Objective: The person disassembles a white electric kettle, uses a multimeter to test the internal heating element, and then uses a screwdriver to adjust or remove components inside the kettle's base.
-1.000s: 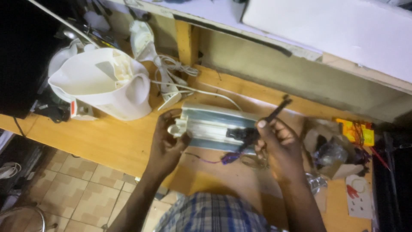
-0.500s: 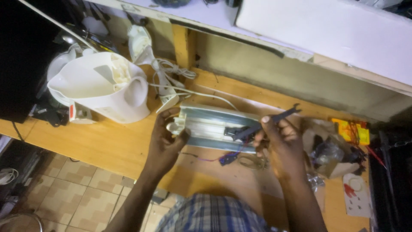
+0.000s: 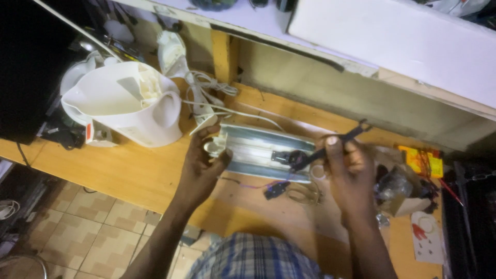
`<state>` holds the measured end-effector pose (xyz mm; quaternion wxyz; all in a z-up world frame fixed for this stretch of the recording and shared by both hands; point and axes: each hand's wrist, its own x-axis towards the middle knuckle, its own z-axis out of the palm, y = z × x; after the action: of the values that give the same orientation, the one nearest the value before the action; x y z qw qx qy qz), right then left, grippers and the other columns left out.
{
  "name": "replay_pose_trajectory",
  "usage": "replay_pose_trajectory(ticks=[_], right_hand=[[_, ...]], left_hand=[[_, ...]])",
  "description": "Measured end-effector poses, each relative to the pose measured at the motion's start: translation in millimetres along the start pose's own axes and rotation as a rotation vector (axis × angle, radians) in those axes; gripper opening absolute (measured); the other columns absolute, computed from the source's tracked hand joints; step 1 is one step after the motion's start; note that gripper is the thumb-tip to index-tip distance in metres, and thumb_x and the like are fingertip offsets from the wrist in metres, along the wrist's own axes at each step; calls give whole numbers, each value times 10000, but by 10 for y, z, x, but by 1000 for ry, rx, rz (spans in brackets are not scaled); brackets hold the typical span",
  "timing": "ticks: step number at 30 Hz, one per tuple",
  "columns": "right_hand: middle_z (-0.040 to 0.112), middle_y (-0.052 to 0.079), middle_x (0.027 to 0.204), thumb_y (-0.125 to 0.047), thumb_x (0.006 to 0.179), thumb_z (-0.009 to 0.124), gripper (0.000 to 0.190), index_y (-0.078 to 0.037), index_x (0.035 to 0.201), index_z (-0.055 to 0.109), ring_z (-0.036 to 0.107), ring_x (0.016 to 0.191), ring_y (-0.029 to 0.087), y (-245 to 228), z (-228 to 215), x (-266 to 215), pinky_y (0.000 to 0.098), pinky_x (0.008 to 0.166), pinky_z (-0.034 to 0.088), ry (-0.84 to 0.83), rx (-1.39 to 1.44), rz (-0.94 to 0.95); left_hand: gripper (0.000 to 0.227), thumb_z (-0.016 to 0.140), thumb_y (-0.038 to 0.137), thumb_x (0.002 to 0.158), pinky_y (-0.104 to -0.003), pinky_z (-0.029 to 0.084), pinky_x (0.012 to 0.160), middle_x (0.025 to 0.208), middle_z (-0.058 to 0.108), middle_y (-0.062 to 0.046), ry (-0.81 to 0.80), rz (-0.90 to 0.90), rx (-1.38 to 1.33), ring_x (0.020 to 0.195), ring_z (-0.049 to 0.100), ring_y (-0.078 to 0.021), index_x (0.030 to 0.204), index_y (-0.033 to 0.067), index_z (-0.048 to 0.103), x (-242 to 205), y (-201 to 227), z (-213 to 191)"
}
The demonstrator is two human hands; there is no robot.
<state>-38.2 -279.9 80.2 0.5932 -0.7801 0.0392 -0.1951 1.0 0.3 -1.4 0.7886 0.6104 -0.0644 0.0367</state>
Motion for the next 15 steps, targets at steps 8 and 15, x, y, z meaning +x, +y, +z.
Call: replay_pose_trajectory(ticks=[8,15], right_hand=[[663,222,724,10,1013,553,847,-40,1640,-15,556,419,156,-142,-18,-52,194,350,444,-124,192,-86],[716,251,758,-144,1030,535,495,-33,1488,383,639,417,190,-40,13,-195,223,323,522,-128,304,75]], left_hand=[[563,712,26,899,-313,632,796,1169,496,-105,32,-15,43,966,647,-208,1409,9,476,-41,210,81],[651,764,37,859,-241,568,876,1267,444,-42,127,13,-61,1144,482,-156,1418,85,434,-395,-132,286]])
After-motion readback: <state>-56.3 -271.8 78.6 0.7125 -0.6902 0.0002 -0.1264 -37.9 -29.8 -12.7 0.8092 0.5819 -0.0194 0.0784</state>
